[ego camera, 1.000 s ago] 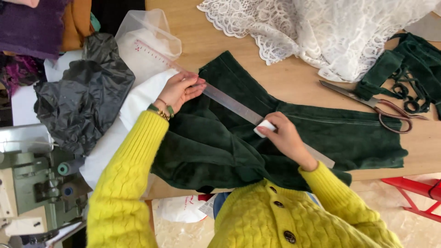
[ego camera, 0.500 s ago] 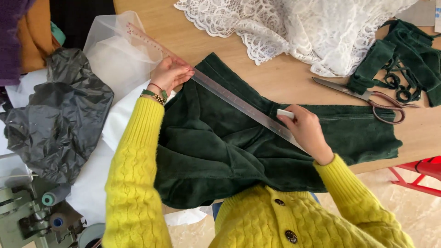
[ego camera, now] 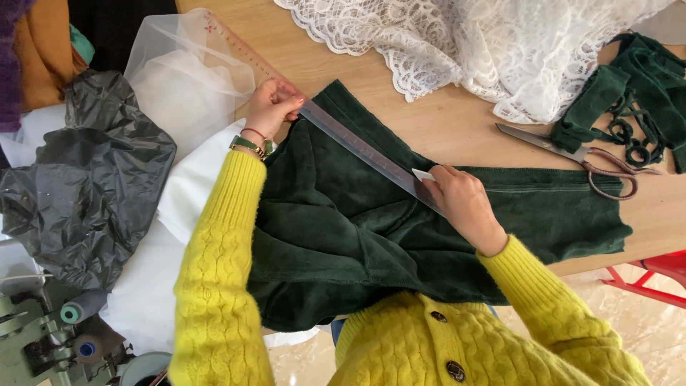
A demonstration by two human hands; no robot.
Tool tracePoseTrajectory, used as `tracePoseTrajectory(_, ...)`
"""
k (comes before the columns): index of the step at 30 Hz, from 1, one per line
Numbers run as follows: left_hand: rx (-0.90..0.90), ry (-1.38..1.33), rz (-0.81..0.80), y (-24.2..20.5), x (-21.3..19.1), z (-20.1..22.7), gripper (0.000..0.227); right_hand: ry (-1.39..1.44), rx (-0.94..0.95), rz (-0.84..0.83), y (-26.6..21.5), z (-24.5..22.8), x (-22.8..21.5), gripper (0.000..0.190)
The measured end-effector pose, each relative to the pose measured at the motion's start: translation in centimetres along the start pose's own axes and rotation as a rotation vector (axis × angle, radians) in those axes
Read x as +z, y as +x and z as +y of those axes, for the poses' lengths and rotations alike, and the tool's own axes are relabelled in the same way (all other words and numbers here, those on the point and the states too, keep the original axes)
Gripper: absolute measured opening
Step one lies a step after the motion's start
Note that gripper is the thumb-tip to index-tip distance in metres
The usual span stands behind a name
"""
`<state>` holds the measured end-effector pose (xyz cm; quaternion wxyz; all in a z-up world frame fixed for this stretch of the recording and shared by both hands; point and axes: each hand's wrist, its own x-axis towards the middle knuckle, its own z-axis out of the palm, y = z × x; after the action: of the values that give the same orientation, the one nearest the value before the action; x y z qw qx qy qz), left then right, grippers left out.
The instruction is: The person measures and marks a dark green velvet garment with a ruler and chalk, then uses shears to cut along the marked lines. The person repeatedly folds and unfolds the fabric to align edges and continues cutting sections of the garment on a wooden table.
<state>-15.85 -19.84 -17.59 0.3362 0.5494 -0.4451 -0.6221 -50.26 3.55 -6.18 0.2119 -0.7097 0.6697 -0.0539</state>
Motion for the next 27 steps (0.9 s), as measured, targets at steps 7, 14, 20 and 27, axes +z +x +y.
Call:
tracePoseTrajectory(7,0.047,-0.002,-0.018,0.7,0.1,-0.8,0.035,-0.034,-0.043,0.021,1.0,-1.1,0.8,0.017)
tracePoseTrajectory(14,0.054,-0.01,-0.025,0.5,0.6,0.4,0.028,0.035,-0.06,0.068,3.3,-2.4,1.6,0.018)
tracePoseTrajectory(20,0.039,-0.05,-0.043,1.1,0.8,0.1,0.031,0.07,-0.073,0.088,6.5,-3.5,2.9,0.021)
tracePoseTrajectory(27,0.009,-0.08,-0.051,1.6,1.1,0.5,0.032,0.101,-0.073,0.077,9.7,-4.7,3.8,0.021)
